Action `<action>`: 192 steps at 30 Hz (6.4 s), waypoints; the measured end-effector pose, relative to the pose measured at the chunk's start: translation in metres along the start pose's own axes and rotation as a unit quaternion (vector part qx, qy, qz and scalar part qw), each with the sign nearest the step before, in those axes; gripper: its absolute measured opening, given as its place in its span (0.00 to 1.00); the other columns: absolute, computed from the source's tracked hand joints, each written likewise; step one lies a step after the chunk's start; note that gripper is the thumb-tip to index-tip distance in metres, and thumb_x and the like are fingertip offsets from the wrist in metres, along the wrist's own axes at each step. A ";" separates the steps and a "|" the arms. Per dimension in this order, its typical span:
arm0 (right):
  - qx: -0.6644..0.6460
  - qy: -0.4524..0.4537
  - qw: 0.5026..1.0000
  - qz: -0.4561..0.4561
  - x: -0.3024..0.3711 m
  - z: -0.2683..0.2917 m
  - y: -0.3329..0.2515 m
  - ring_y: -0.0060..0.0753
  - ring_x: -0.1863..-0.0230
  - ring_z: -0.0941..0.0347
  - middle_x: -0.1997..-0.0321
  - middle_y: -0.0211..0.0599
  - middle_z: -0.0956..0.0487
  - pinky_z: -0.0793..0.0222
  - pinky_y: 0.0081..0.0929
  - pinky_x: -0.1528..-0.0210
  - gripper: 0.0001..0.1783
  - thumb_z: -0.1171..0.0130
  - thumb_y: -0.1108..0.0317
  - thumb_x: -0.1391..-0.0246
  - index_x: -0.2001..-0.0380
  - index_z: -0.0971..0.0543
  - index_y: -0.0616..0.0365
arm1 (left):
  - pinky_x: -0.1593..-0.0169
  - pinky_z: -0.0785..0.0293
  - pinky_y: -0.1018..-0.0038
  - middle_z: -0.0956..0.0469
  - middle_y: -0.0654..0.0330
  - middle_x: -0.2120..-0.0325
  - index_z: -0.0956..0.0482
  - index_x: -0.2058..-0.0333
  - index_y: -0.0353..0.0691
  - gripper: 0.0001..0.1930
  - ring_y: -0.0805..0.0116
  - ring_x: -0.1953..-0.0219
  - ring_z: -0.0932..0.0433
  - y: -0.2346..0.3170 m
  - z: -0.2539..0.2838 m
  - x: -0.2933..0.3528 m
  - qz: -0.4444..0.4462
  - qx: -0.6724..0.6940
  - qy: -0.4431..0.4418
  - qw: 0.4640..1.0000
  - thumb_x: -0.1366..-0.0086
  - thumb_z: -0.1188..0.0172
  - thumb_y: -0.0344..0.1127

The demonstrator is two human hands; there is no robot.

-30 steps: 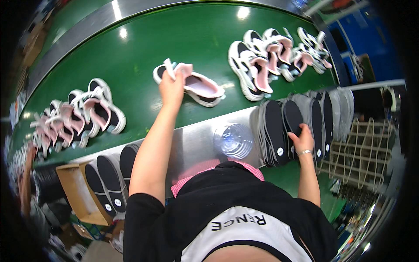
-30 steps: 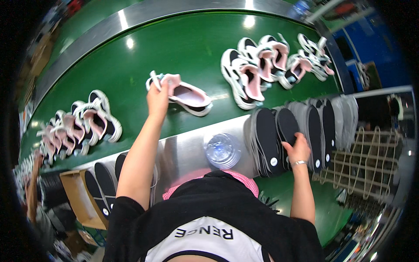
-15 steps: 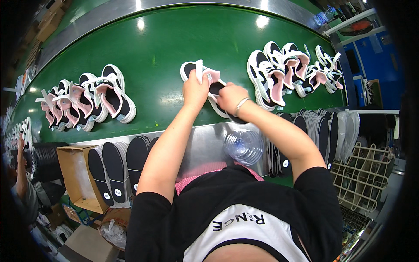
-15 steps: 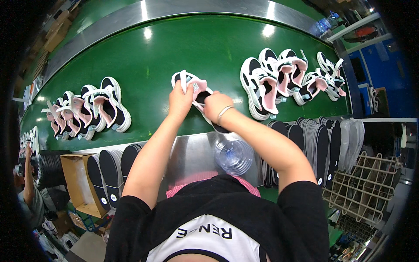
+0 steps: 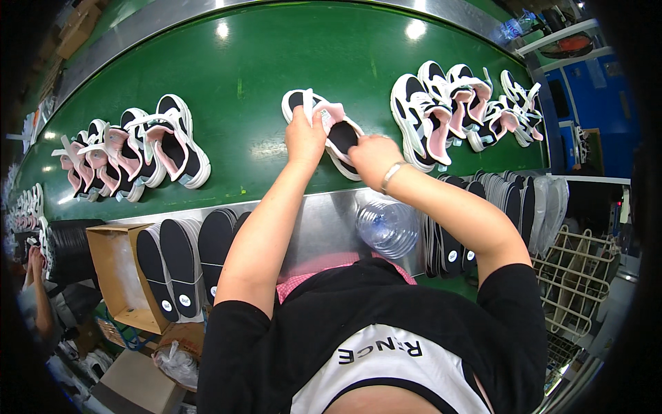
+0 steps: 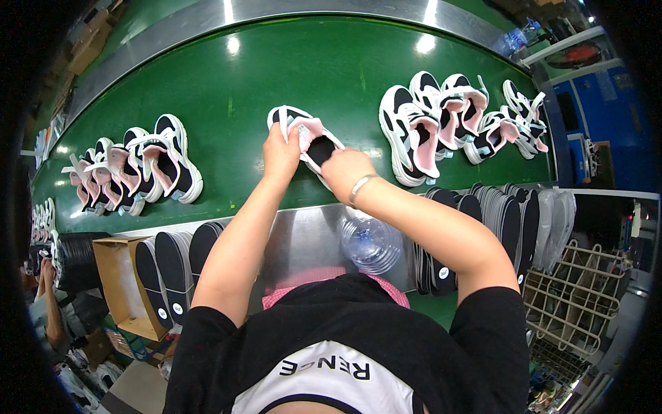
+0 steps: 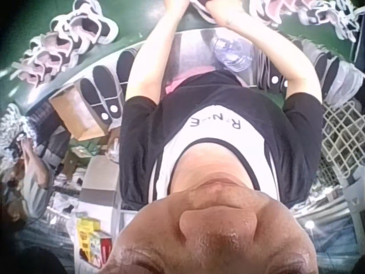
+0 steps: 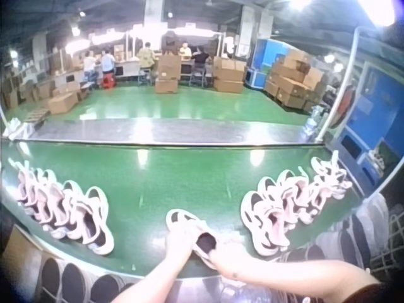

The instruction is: The person inserts black insoles into white and black sneakers one at a time as they move along an assembly line.

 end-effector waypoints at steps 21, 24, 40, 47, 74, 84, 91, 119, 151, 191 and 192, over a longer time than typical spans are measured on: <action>-0.006 -0.222 0.975 -0.026 -0.066 -0.088 0.012 0.38 0.55 0.31 0.55 0.40 0.28 0.38 0.26 0.52 0.16 0.51 0.63 0.56 0.62 0.26 0.54 | 0.68 0.33 0.61 0.27 0.44 0.77 0.34 0.70 0.33 0.13 0.45 0.72 0.28 -0.008 -0.004 0.001 0.008 0.076 -0.017 0.997 0.45 0.49 0.39; 0.052 -0.240 0.969 -0.019 -0.061 -0.066 0.000 0.34 0.53 0.34 0.54 0.34 0.29 0.39 0.22 0.52 0.17 0.52 0.61 0.55 0.60 0.27 0.50 | 0.69 0.33 0.60 0.27 0.44 0.77 0.34 0.70 0.33 0.13 0.45 0.72 0.28 -0.013 -0.002 0.000 0.001 0.072 -0.013 0.997 0.45 0.49 0.39; -0.052 -0.233 0.971 0.026 -0.010 -0.051 -0.002 0.38 0.62 0.28 0.69 0.42 0.23 0.59 0.51 0.45 0.14 0.53 0.67 0.61 0.69 0.25 0.58 | 0.69 0.33 0.58 0.27 0.44 0.76 0.34 0.69 0.34 0.11 0.44 0.71 0.28 -0.001 0.008 0.008 -0.032 0.027 0.032 0.999 0.44 0.51 0.38; -0.019 -0.257 0.965 0.037 -0.015 -0.081 0.006 0.37 0.59 0.29 0.65 0.41 0.24 0.57 0.47 0.45 0.16 0.55 0.71 0.62 0.67 0.24 0.58 | 0.69 0.33 0.59 0.27 0.44 0.75 0.33 0.68 0.35 0.10 0.44 0.71 0.28 0.008 0.006 0.010 -0.027 0.010 0.033 0.999 0.44 0.51 0.36; -0.090 0.084 0.962 -0.246 0.067 -0.074 0.229 0.50 0.63 0.29 0.66 0.51 0.26 0.34 0.37 0.60 0.26 0.44 0.52 0.67 0.64 0.28 0.58 | 0.68 0.32 0.72 0.32 0.63 0.76 0.31 0.77 0.42 0.04 0.66 0.69 0.30 0.095 -0.074 0.246 -0.466 -0.165 -0.306 0.814 0.55 0.50 0.34; -0.216 0.034 0.968 -0.122 0.084 -0.049 0.134 0.44 0.71 0.27 0.75 0.46 0.24 0.34 0.35 0.68 0.20 0.46 0.51 0.67 0.75 0.23 0.56 | 0.71 0.34 0.69 0.29 0.55 0.77 0.29 0.74 0.37 0.08 0.57 0.74 0.30 0.043 0.247 0.224 -0.094 -0.323 0.270 0.902 0.47 0.45 0.36; -0.066 0.044 0.995 -0.069 0.136 -0.061 0.046 0.40 0.69 0.28 0.76 0.42 0.25 0.43 0.43 0.59 0.16 0.49 0.54 0.65 0.77 0.26 0.54 | 0.61 0.33 0.67 0.31 0.51 0.63 0.31 0.62 0.36 0.14 0.54 0.62 0.31 0.007 0.306 0.265 -0.085 -0.455 0.285 0.839 0.43 0.49 0.39; -0.193 0.189 0.851 -0.450 0.303 -0.150 0.179 0.43 0.59 0.34 0.60 0.40 0.31 0.35 0.41 0.62 0.33 0.39 0.51 0.67 0.58 0.37 0.54 | 0.51 0.40 0.66 0.44 0.45 0.52 0.46 0.49 0.30 0.37 0.53 0.50 0.42 0.081 -0.071 0.215 -0.104 0.003 -0.175 0.979 0.54 0.38 0.39; -0.020 0.194 0.981 -0.024 0.294 -0.015 0.043 0.29 0.73 0.33 0.75 0.28 0.32 0.33 0.25 0.74 0.05 0.43 0.68 0.70 0.85 0.29 0.52 | 0.78 0.35 0.78 0.25 0.58 0.82 0.26 0.76 0.33 0.11 0.75 0.81 0.29 0.062 -0.112 0.158 0.031 0.119 -0.209 0.970 0.47 0.44 0.37; -0.133 -0.160 0.977 -0.055 0.144 -0.163 0.043 0.42 0.61 0.28 0.66 0.46 0.24 0.34 0.32 0.58 0.14 0.48 0.61 0.60 0.71 0.22 0.56 | 0.58 0.34 0.77 0.33 0.54 0.63 0.42 0.54 0.35 0.29 0.68 0.60 0.33 0.067 -0.126 0.206 -0.003 0.175 -0.276 0.945 0.61 0.50 0.21; -0.100 -0.207 0.973 -0.028 0.141 -0.174 0.042 0.41 0.61 0.28 0.66 0.46 0.24 0.34 0.33 0.58 0.14 0.47 0.63 0.62 0.70 0.22 0.55 | 0.59 0.34 0.77 0.33 0.54 0.63 0.42 0.55 0.35 0.29 0.68 0.61 0.33 0.068 -0.128 0.205 -0.006 0.171 -0.276 0.946 0.61 0.50 0.21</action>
Point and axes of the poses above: each hand's wrist, its own x-axis away from the middle knuckle, its own z-axis out of the back of the hand, y = z × x, the point moved 10 cm from there along -x, towards the middle knuckle
